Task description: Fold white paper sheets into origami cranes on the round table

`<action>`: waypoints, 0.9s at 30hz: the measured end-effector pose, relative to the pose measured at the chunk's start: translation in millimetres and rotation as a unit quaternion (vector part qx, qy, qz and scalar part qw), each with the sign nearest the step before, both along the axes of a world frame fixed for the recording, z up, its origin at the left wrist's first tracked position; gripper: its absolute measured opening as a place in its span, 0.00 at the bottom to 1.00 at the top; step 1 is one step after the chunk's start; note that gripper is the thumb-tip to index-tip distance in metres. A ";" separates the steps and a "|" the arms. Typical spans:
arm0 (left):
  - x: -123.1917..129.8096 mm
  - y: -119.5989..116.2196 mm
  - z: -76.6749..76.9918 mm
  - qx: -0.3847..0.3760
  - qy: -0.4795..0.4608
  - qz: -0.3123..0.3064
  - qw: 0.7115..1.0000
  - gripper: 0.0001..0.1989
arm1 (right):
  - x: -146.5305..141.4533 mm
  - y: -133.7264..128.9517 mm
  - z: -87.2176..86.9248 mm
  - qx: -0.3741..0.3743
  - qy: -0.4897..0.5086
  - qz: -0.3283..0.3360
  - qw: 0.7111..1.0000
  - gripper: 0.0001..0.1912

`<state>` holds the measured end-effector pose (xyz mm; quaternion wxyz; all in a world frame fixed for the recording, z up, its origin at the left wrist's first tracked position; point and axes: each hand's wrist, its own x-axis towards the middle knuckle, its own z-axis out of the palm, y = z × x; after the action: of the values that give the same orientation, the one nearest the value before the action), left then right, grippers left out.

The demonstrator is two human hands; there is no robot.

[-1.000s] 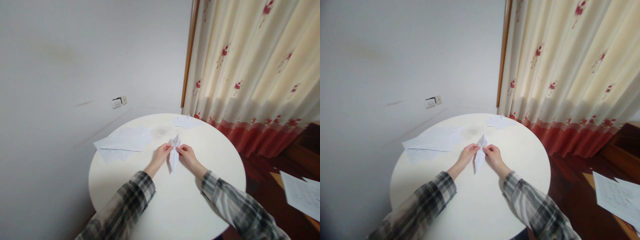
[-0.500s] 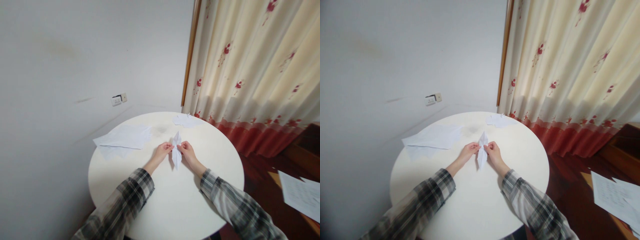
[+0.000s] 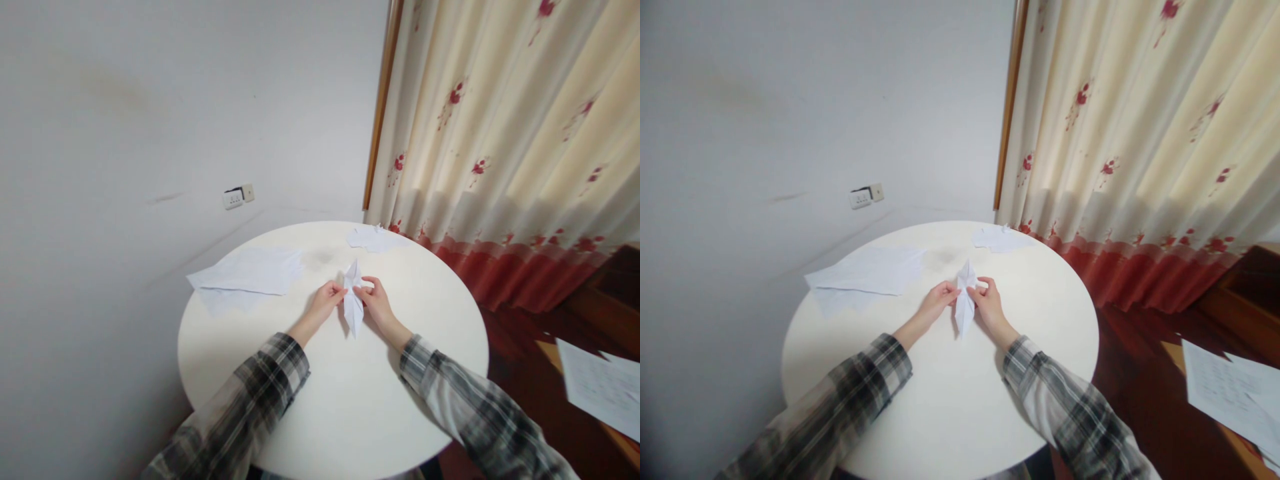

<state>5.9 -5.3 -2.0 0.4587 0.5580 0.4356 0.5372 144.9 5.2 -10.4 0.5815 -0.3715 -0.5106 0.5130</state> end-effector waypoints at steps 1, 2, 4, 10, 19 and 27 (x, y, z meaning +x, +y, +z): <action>0.3 0.7 -0.6 -0.001 -0.004 0.000 1.000 0.14 | 0.0 -0.3 0.6 -0.004 0.002 0.001 1.000 0.25; 0.6 1.5 -1.3 -0.003 -0.009 0.001 1.000 0.14 | 0.1 -0.6 1.3 -0.009 0.002 0.003 1.000 0.25; 1.2 3.2 -2.6 -0.006 -0.026 0.008 1.000 0.15 | 0.1 -1.3 3.2 -0.021 -0.001 0.009 1.000 0.24; 2.3 4.3 -2.7 -0.022 -0.058 -0.017 0.998 0.25 | -0.3 -4.6 7.8 -0.006 -0.033 0.018 0.999 0.16; 2.0 5.3 -5.1 -0.008 -0.007 -0.043 0.999 0.19 | 1.0 -7.6 11.2 0.055 -0.042 -0.023 0.997 0.13; 2.7 5.0 -7.0 -0.009 0.013 -0.059 0.998 0.18 | 3.2 -12.7 24.6 0.087 -0.030 -0.005 0.996 0.14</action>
<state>8.6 -0.4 -8.9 0.4891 0.5853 0.4124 0.4980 148.1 -7.4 14.2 0.5986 -0.3371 -0.5690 0.4520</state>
